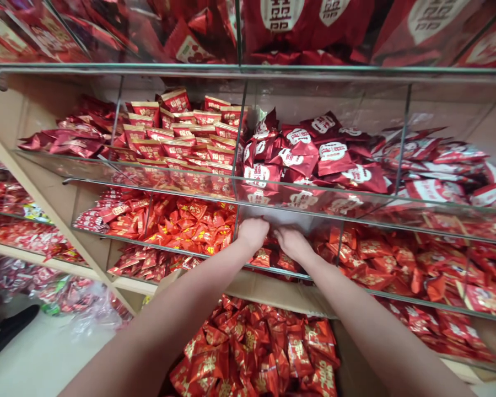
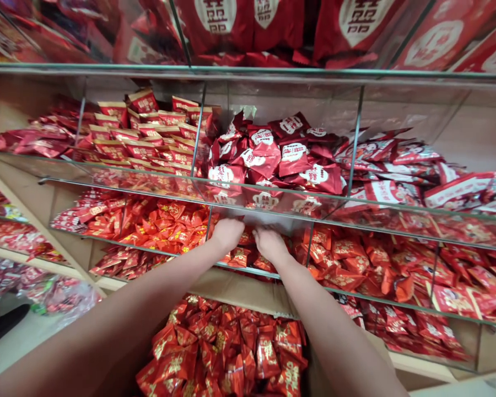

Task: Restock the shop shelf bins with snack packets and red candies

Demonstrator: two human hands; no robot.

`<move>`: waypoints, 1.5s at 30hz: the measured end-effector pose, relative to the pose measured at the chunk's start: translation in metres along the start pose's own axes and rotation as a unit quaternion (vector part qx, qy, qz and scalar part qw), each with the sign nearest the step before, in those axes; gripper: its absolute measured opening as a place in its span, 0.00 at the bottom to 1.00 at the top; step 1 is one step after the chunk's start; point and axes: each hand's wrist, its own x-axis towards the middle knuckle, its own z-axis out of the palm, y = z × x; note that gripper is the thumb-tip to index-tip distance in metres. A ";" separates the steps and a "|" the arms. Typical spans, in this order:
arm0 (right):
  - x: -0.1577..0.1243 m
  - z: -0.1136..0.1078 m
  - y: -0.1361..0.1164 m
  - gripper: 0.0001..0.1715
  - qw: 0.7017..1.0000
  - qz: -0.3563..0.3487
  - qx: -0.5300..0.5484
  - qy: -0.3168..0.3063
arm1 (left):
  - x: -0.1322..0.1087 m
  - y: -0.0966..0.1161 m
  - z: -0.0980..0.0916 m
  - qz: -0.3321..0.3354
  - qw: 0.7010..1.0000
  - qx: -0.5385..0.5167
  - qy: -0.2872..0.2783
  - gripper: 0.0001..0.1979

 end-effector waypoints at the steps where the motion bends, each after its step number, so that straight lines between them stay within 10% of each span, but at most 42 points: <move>1: 0.001 -0.003 -0.003 0.16 0.997 0.029 0.064 0.019 | -0.004 0.002 -0.004 0.009 1.000 0.009 0.012 0.12; 3: 0.002 -0.008 -0.010 0.19 0.959 0.115 0.256 0.036 | -0.015 0.005 -0.011 0.046 0.998 0.023 0.044 0.13; 7: 0.000 -0.012 -0.028 0.19 0.774 0.226 0.590 0.036 | -0.034 0.007 -0.008 0.177 0.975 -0.024 0.131 0.14; 12: -0.010 -0.007 -0.035 0.18 0.675 0.199 0.709 0.043 | -0.039 -0.001 0.018 0.111 0.890 -0.408 0.172 0.24; 16: -0.014 -0.005 -0.037 0.18 0.693 0.187 0.696 0.019 | -0.035 -0.004 0.025 -0.041 0.717 -0.695 0.045 0.26; 19: -0.014 -0.005 -0.039 0.18 0.705 0.171 0.688 0.025 | -0.034 -0.004 0.020 -0.115 0.645 -0.754 0.038 0.14; 28: -0.014 -0.006 -0.033 0.16 0.742 0.159 0.648 0.058 | -0.035 -0.005 0.015 -0.142 0.632 -0.762 -0.004 0.07; 36: -0.016 -0.009 -0.031 0.15 0.680 0.180 0.710 0.020 | -0.035 -0.006 0.013 -0.129 0.604 -0.786 -0.023 0.08; 45: -0.017 -0.014 -0.035 0.17 0.683 0.180 0.707 0.039 | -0.036 -0.006 0.013 -0.138 0.601 -0.787 -0.020 0.07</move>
